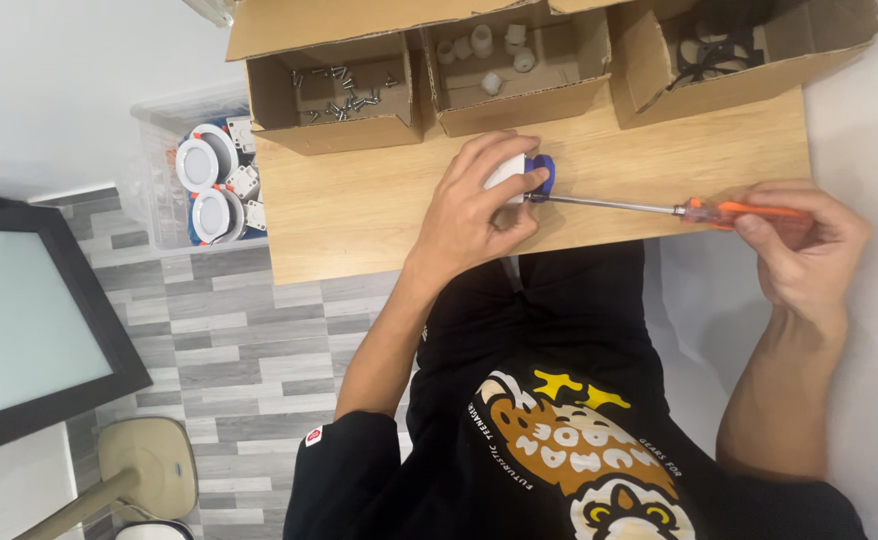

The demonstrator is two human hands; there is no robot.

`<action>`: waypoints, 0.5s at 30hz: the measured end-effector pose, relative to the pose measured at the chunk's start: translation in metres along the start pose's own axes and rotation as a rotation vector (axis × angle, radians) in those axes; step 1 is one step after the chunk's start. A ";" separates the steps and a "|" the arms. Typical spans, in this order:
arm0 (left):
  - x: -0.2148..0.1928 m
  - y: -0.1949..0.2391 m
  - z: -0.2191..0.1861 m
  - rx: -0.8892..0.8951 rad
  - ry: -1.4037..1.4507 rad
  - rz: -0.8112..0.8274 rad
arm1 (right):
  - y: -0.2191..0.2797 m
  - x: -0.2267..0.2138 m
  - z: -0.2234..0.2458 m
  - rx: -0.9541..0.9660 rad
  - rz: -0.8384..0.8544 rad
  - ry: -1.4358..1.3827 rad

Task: The person uses a screwdriver to tighten screws on a white electrical box held on their lap. They then pick up a blue plastic component and use the screwdriver to manipulate its internal parts.

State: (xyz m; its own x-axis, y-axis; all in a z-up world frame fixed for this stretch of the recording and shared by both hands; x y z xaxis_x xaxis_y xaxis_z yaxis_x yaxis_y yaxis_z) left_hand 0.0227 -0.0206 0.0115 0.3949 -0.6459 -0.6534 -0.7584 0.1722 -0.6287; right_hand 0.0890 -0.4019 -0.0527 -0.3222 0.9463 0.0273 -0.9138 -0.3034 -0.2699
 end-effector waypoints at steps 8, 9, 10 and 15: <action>-0.001 -0.002 0.000 0.015 0.019 -0.006 | -0.009 0.028 0.035 -0.013 0.047 0.094; -0.001 -0.002 0.000 0.014 0.018 -0.008 | -0.010 0.036 0.044 0.091 0.031 0.148; -0.001 -0.002 0.000 0.015 0.018 -0.006 | -0.010 0.035 0.040 0.091 0.029 0.147; -0.001 -0.003 -0.001 0.014 0.020 -0.007 | -0.007 0.012 0.011 0.136 -0.073 -0.018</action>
State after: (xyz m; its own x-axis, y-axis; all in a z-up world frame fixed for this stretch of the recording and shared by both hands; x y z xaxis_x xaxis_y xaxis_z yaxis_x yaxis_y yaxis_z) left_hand 0.0240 -0.0210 0.0147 0.3897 -0.6617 -0.6406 -0.7483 0.1780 -0.6391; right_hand 0.0888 -0.3898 -0.0404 -0.2570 0.9646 0.0592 -0.9596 -0.2474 -0.1341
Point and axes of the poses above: each hand's wrist, its own y-axis away from the middle knuckle, its own x-axis out of the palm, z = x × y, the point moved 3 cm from there along -y, towards the middle knuckle, and after that the axes turned 7 degrees about -y, right-handed, at the moved point
